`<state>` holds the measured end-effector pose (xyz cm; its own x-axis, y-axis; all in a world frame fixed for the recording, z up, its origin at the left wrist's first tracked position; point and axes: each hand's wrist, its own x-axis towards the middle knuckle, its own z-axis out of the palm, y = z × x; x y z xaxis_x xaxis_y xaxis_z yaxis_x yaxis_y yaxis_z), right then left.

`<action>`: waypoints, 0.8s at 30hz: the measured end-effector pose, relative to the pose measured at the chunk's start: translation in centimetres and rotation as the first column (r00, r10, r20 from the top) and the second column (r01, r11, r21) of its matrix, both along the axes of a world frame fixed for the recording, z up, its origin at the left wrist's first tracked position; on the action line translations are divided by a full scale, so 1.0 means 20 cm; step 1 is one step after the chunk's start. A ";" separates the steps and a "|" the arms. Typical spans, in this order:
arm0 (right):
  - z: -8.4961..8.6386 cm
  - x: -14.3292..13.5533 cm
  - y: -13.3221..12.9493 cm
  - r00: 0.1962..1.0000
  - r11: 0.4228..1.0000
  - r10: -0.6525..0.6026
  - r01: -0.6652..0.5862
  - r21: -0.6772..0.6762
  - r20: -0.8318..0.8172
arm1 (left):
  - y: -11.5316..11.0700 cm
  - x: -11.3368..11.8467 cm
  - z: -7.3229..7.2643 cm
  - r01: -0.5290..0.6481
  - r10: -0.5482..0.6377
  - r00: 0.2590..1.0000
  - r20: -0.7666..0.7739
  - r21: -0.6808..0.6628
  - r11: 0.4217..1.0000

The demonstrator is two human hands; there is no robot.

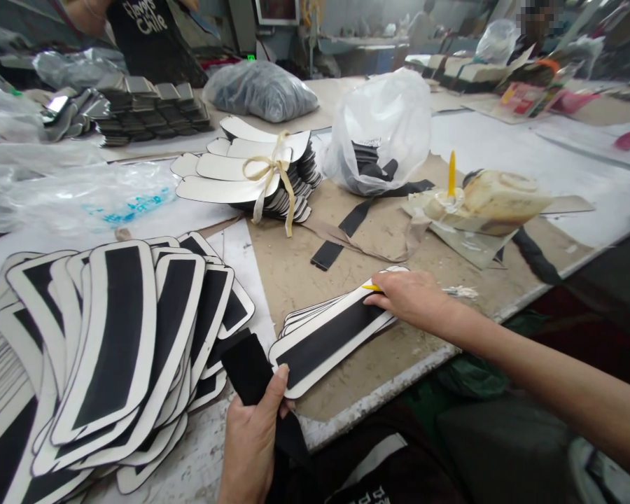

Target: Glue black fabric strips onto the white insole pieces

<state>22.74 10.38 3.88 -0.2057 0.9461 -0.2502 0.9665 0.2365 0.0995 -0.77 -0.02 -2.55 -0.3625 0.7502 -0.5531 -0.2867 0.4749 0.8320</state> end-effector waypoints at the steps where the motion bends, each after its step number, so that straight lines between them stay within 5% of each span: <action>1: 0.01 0.00 0.00 1.000 1.000 0.001 -0.001 0.019 0.002 | 0.00 0.00 0.00 -0.007 0.007 1.000 0.006 -0.005 1.000; 15: 0.09 0.09 -0.09 0.994 0.985 -0.018 0.037 0.167 -0.111 | -0.05 0.01 0.18 -0.157 0.158 0.987 0.010 -0.049 0.986; 21: 0.10 0.14 -0.15 0.995 0.928 -0.068 0.092 0.362 -0.079 | -0.08 -0.03 0.18 -0.140 0.139 0.990 -0.020 -0.191 0.972; 24: 0.11 0.21 -0.17 0.976 0.884 -0.101 0.176 0.433 -0.191 | -0.11 -0.04 0.17 -0.124 0.099 0.987 -0.129 -0.206 0.971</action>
<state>26.92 7.00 6.13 -0.0653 0.9713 0.2288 0.9978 0.0659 0.0050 -1.66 -2.19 0.75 -0.5089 0.5711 -0.6441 -0.2546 0.6149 0.7464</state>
